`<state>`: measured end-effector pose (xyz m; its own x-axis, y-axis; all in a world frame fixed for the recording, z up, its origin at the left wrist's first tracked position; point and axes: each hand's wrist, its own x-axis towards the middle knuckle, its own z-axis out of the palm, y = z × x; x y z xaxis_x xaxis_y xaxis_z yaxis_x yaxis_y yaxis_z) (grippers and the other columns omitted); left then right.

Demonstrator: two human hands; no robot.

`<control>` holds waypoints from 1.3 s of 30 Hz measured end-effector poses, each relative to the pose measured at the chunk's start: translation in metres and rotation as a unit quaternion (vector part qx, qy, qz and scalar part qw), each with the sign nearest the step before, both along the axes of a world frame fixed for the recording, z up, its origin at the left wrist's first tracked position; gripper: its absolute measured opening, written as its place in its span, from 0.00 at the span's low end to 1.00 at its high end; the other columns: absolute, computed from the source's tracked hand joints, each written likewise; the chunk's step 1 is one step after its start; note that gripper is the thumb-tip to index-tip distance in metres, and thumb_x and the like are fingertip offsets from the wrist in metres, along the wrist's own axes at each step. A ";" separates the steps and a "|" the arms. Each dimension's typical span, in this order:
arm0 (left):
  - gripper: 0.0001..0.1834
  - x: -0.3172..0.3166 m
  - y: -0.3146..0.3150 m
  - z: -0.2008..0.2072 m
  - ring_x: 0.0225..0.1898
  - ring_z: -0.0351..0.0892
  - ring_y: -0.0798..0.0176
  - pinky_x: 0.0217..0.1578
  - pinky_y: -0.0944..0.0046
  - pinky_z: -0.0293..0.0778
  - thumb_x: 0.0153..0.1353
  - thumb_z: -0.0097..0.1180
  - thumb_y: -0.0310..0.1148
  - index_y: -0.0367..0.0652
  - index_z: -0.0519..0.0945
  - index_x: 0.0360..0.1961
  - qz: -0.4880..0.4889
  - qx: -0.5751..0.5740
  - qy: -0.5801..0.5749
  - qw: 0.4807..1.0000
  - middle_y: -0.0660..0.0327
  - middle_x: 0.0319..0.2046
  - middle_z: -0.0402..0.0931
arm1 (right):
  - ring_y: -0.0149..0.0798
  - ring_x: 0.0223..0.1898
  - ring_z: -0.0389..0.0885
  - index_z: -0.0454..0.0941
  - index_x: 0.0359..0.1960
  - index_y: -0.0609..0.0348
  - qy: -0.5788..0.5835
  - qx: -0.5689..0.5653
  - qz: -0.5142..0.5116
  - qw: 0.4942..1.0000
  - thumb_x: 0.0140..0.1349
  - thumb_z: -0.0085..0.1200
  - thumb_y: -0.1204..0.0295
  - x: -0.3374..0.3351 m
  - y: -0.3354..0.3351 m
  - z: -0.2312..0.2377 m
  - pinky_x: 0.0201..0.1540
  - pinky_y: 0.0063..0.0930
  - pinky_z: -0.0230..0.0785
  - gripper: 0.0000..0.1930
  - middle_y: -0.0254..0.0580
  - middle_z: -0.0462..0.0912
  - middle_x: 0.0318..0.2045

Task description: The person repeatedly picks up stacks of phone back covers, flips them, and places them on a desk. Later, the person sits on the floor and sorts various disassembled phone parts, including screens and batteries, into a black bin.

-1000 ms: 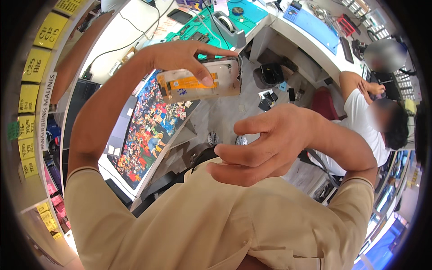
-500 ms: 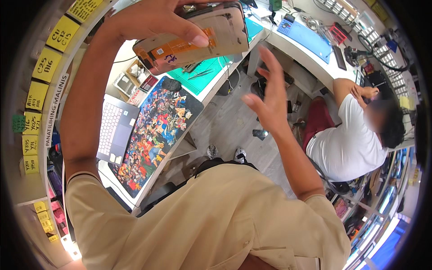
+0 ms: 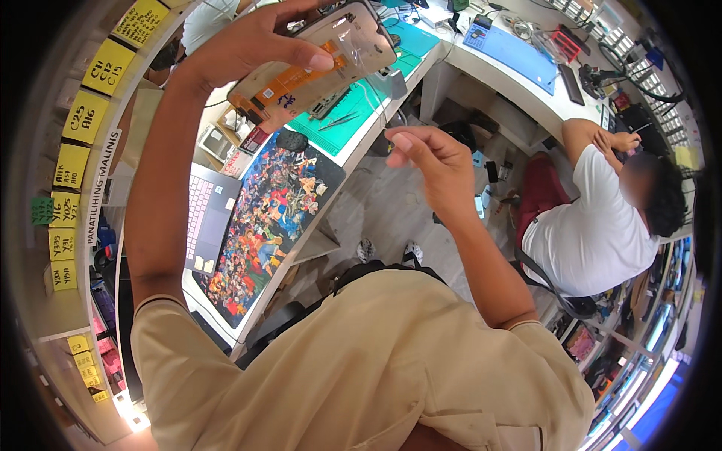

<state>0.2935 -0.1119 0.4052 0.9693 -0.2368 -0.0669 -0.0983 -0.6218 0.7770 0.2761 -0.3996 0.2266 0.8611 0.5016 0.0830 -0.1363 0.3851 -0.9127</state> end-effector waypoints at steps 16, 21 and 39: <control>0.47 -0.022 -0.042 -0.107 0.52 0.88 0.61 0.58 0.63 0.81 0.51 0.81 0.44 0.29 0.78 0.69 0.114 -0.244 0.116 0.956 0.51 0.55 0.86 | 0.24 0.30 0.82 0.91 0.38 0.62 0.010 -0.188 -0.031 0.982 0.74 0.69 0.62 -0.001 -0.084 -0.007 0.38 0.23 0.74 0.14 0.34 0.89 0.27; 0.45 -0.035 -0.075 -0.133 0.50 0.88 0.63 0.56 0.64 0.81 0.49 0.80 0.41 0.30 0.79 0.66 0.113 -0.307 0.179 0.928 0.55 0.52 0.88 | 0.23 0.30 0.81 0.91 0.39 0.60 0.022 -0.192 0.016 0.981 0.74 0.69 0.60 0.027 -0.092 -0.039 0.37 0.23 0.73 0.14 0.32 0.87 0.25; 0.57 -0.085 -0.079 -0.232 0.52 0.90 0.55 0.54 0.55 0.87 0.44 0.83 0.39 0.28 0.70 0.75 0.094 -0.585 0.331 0.734 0.48 0.58 0.86 | 0.28 0.30 0.89 0.79 0.58 0.66 0.008 -0.015 0.168 0.986 0.63 0.67 0.79 0.050 -0.068 -0.077 0.42 0.27 0.82 0.22 0.41 0.92 0.30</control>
<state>0.2081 -0.1911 0.1730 0.8388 -0.3742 -0.3955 0.5443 0.5551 0.6290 0.3259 -0.4673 0.1493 0.6468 0.7609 0.0519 -0.2666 0.2893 -0.9194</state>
